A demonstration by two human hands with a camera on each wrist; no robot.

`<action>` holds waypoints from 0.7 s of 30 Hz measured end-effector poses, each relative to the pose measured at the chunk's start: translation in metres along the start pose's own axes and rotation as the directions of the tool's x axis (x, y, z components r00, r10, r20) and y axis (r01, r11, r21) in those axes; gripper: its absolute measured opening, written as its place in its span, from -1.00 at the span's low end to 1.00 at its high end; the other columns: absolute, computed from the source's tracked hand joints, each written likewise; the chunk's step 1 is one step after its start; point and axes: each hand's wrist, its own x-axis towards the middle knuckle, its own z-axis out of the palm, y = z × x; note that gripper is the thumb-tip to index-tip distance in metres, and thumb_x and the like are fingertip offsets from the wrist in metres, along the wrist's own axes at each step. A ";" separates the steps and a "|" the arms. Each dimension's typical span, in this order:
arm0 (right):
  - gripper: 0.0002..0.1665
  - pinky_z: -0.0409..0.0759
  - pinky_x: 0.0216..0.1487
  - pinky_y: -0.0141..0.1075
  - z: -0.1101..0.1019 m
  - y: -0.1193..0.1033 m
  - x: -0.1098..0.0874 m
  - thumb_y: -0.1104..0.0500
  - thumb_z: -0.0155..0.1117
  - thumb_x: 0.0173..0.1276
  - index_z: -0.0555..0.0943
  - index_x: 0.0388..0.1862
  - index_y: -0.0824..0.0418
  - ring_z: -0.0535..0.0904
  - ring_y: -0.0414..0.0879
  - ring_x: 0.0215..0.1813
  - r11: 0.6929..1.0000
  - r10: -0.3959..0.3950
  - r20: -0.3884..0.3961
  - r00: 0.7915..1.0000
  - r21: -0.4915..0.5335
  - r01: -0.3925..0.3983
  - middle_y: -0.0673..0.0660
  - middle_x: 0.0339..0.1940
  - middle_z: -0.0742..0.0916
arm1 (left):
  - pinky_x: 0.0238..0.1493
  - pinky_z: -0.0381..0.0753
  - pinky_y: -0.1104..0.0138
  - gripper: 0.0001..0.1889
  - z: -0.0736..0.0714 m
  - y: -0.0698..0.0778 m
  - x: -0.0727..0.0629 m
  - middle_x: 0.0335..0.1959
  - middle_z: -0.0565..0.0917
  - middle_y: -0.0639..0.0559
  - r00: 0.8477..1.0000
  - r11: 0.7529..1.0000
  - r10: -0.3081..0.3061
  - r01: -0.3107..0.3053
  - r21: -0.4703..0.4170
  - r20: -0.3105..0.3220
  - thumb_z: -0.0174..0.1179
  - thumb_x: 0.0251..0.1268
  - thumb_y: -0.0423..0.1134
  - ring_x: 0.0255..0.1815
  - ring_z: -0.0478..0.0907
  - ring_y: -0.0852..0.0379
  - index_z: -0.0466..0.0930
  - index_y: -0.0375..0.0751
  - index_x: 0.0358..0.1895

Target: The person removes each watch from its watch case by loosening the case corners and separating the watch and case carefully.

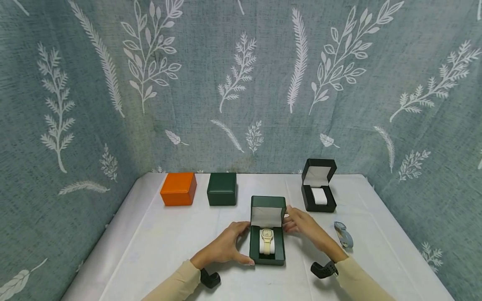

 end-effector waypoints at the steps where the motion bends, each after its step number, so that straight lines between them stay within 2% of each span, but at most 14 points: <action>1: -0.21 0.65 0.11 -0.05 0.001 0.002 -0.002 -0.25 -0.13 0.68 0.45 0.29 0.48 0.71 0.12 0.00 1.000 -0.006 0.003 1.000 0.005 0.006 0.31 0.05 0.71 | 0.36 0.43 0.16 0.26 0.000 0.000 0.000 0.41 0.41 -0.12 1.000 1.000 0.000 0.000 0.001 -0.001 0.68 -0.20 0.18 0.30 0.39 0.08 0.21 -0.36 0.56; 5: -0.42 0.68 0.04 -0.17 0.003 0.010 -0.009 -0.16 0.09 0.63 0.54 0.11 0.39 0.71 0.06 -0.01 0.999 -0.035 0.018 0.999 -0.023 0.035 0.25 0.02 0.73 | 0.37 0.42 0.12 0.25 0.000 -0.001 0.000 0.42 0.40 -0.14 1.000 1.000 0.003 -0.003 -0.003 -0.002 0.68 -0.19 0.17 0.31 0.38 0.06 0.21 -0.36 0.56; 10: -0.53 0.67 0.00 -0.21 0.006 0.016 -0.017 -0.11 0.36 0.47 0.62 0.09 0.22 0.71 0.00 0.00 0.987 -0.093 0.028 0.995 -0.129 0.096 0.13 -0.04 0.76 | 0.35 0.43 0.10 0.24 0.001 -0.002 -0.001 0.39 0.41 -0.14 1.000 1.000 0.020 -0.020 -0.006 -0.004 0.68 -0.17 0.16 0.29 0.39 0.05 0.21 -0.38 0.56; 15: -0.46 0.64 -0.01 -0.20 0.010 0.019 -0.024 -0.07 0.50 0.34 0.62 0.20 0.13 0.68 -0.03 0.05 0.979 -0.109 0.049 0.993 -0.168 0.116 0.11 0.12 0.69 | 0.33 0.44 0.12 0.24 0.000 -0.002 -0.001 0.36 0.43 -0.12 0.999 0.999 0.032 -0.032 0.006 -0.012 0.67 -0.16 0.17 0.26 0.40 0.05 0.21 -0.38 0.56; 21: -0.31 0.65 -0.05 -0.27 0.015 0.021 -0.029 0.03 0.59 0.25 0.56 0.30 0.20 0.68 0.01 0.01 0.985 -0.119 0.081 0.990 -0.114 0.128 0.21 0.04 0.69 | 0.34 0.44 0.08 0.24 0.000 0.000 -0.001 0.38 0.43 -0.12 1.000 1.000 0.013 -0.013 0.007 -0.007 0.65 -0.14 0.20 0.27 0.41 0.06 0.20 -0.35 0.57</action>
